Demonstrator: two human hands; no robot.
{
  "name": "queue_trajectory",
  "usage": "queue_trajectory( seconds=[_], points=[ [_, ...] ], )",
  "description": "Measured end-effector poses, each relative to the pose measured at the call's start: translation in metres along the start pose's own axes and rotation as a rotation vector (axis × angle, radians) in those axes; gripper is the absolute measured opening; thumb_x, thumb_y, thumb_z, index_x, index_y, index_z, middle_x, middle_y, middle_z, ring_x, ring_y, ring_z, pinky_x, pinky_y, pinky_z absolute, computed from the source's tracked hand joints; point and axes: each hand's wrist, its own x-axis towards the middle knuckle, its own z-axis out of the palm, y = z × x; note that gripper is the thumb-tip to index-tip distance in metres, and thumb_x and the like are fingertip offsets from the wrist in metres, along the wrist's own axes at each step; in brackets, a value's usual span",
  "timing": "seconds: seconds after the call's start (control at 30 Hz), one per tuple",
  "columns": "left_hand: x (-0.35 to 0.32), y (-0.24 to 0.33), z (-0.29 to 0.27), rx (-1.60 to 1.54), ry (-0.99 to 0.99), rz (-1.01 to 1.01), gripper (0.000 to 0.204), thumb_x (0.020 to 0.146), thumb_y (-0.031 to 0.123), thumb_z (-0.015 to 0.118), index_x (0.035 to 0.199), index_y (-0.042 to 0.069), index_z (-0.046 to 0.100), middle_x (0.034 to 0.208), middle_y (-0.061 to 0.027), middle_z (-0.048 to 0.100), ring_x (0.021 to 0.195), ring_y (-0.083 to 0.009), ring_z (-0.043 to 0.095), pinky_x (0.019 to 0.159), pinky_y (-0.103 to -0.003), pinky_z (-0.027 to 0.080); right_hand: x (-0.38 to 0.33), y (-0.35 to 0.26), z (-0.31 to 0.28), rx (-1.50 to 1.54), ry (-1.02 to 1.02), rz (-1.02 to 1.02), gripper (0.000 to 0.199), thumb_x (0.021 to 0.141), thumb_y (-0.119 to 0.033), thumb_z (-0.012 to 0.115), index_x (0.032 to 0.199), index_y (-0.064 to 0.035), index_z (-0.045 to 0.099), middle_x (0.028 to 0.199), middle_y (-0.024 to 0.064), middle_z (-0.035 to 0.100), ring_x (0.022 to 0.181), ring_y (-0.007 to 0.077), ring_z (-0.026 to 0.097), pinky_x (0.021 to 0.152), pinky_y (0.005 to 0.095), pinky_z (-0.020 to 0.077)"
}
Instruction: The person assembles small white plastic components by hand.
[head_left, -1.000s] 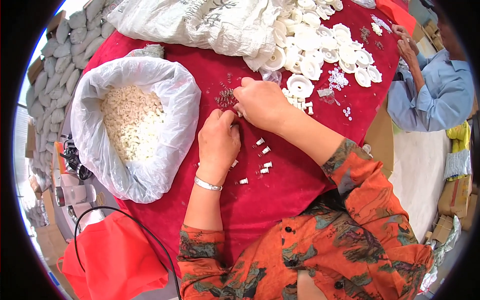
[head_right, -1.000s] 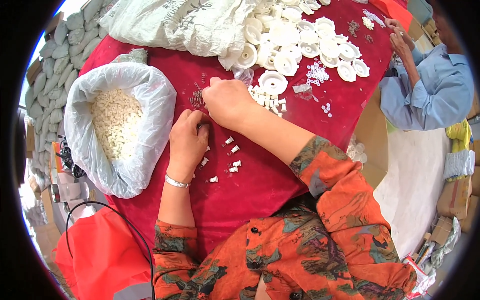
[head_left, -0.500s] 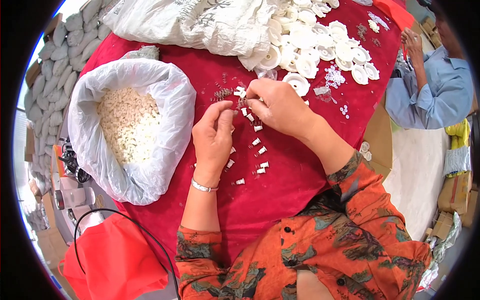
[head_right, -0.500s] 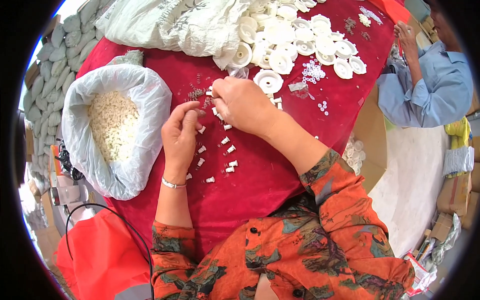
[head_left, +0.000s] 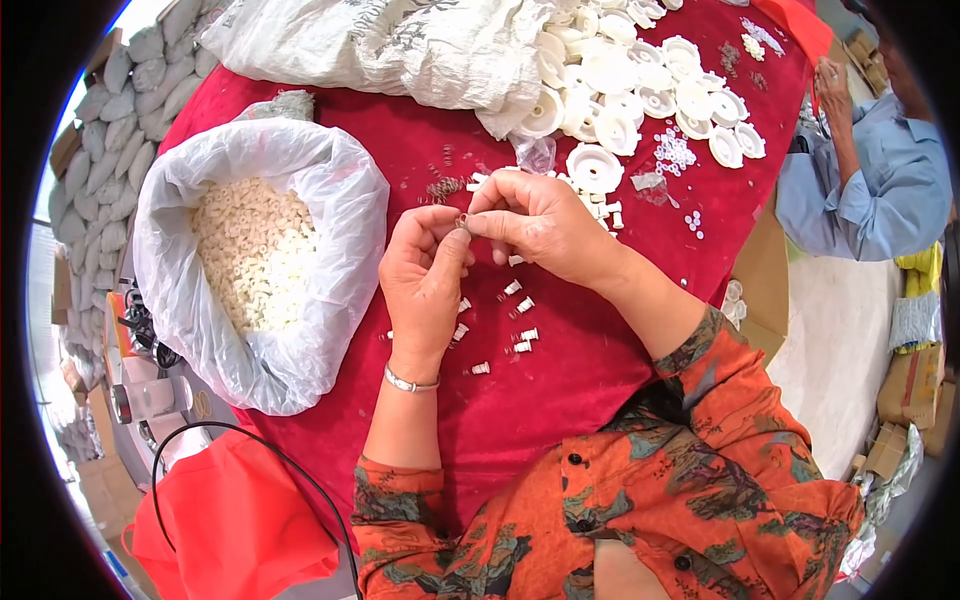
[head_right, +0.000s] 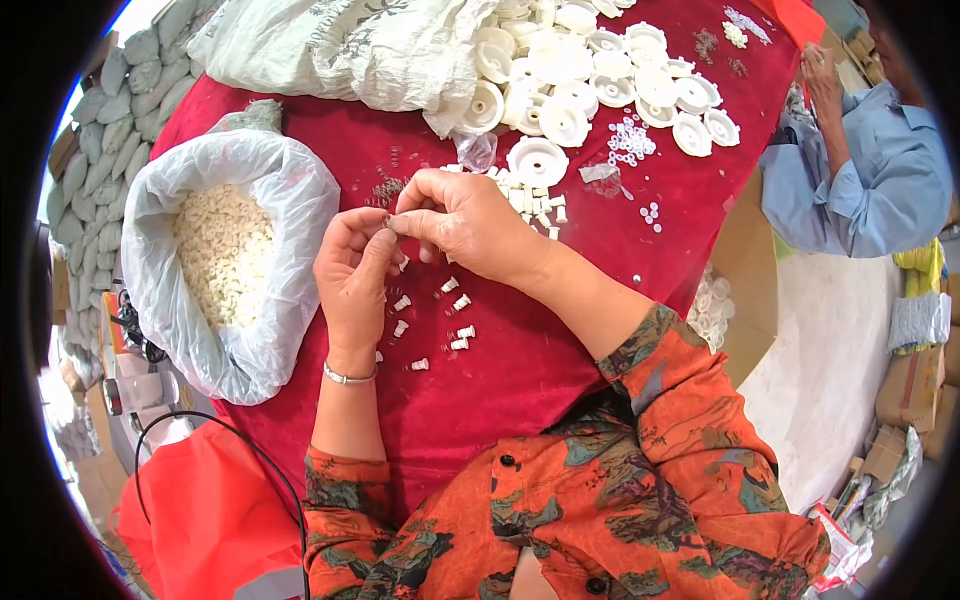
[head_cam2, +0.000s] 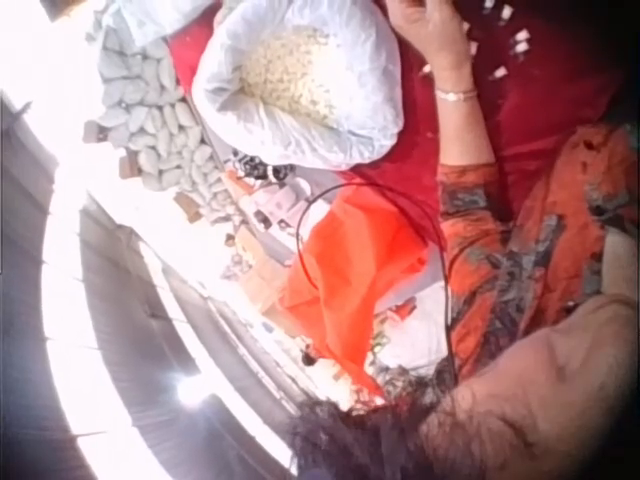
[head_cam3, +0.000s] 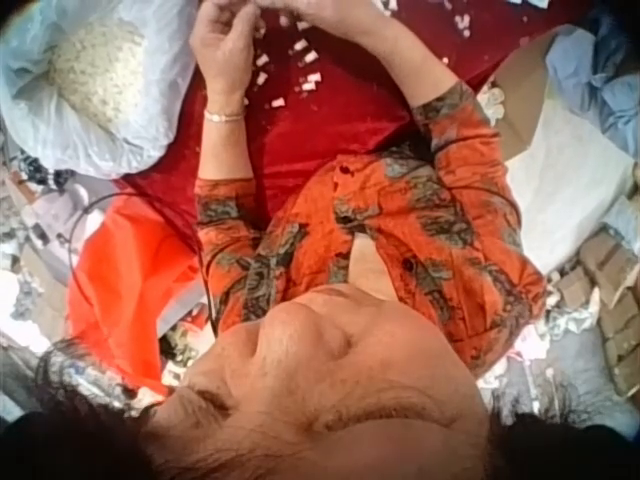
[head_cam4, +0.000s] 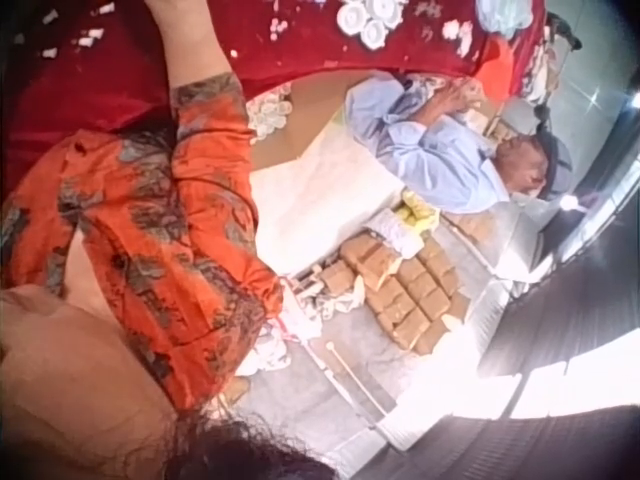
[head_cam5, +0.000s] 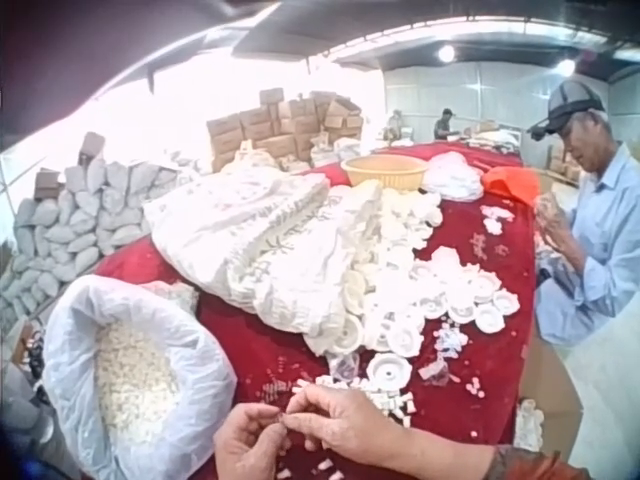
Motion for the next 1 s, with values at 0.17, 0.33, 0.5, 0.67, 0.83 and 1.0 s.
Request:
queue_trajectory(
  seconds=[0.17,0.33,0.5,0.67,0.83,1.0],
  points=[
    [0.000,0.006,-0.003,-0.208,-0.084,-0.205,0.010,0.097,0.010,0.050,0.102,0.004,0.056,0.076,-0.0023,0.061,0.055,-0.0052,0.051,0.047,-0.017,0.038,-0.002,-0.004,-0.003,0.073,0.030,-0.072,0.009,0.090,-0.010,0.062,0.095,-0.0036,0.058,0.075,-0.0004,0.059,0.063,0.0058,0.056,0.053,0.0195,0.0425],
    [0.002,0.004,-0.008,-0.375,-0.118,-0.288,0.014,0.100,0.014,0.045,0.102,0.005,0.056,0.070,-0.0027,0.059,0.050,-0.0058,0.047,0.043,-0.018,0.035,0.001,0.001,0.004,0.021,0.144,-0.121,0.009,0.087,-0.008,0.065,0.088,-0.0011,0.059,0.074,0.0021,0.061,0.064,0.0060,0.056,0.055,0.0216,0.0438],
    [0.005,0.003,-0.016,-0.485,-0.139,-0.336,0.015,0.100,0.014,0.045,0.102,0.004,0.056,0.068,-0.0032,0.058,0.049,-0.0069,0.046,0.043,-0.019,0.035,-0.001,0.003,0.008,-0.133,0.117,-0.253,0.009,0.086,-0.008,0.065,0.088,-0.0008,0.059,0.076,0.0027,0.060,0.066,0.0069,0.056,0.057,0.0236,0.0447],
    [0.005,0.009,-0.005,-0.380,-0.053,-0.301,0.012,0.095,0.011,0.053,0.102,0.001,0.055,0.073,-0.0058,0.062,0.053,-0.0091,0.052,0.046,-0.020,0.039,0.002,0.004,0.004,-0.057,0.136,-0.076,0.009,0.087,-0.010,0.063,0.088,-0.0011,0.059,0.076,0.0037,0.060,0.065,0.0069,0.056,0.058,0.0229,0.0453],
    [0.004,0.006,-0.007,-0.114,0.026,-0.227,0.007,0.092,0.010,0.058,0.095,0.003,0.058,0.070,-0.0046,0.062,0.050,-0.0069,0.052,0.044,-0.019,0.038,0.003,0.006,0.007,0.081,0.076,-0.122,0.010,0.091,-0.013,0.062,0.094,-0.0044,0.058,0.074,-0.0016,0.058,0.060,0.0048,0.054,0.051,0.0186,0.0412],
    [0.006,0.007,-0.014,-0.034,0.057,-0.284,0.007,0.090,0.008,0.058,0.084,0.005,0.059,0.064,-0.0026,0.060,0.045,-0.0049,0.046,0.040,-0.019,0.033,0.005,-0.001,0.006,0.177,0.138,-0.176,0.011,0.093,-0.015,0.061,0.097,-0.0047,0.057,0.078,-0.0025,0.058,0.061,0.0032,0.053,0.050,0.0171,0.0392]
  ],
)
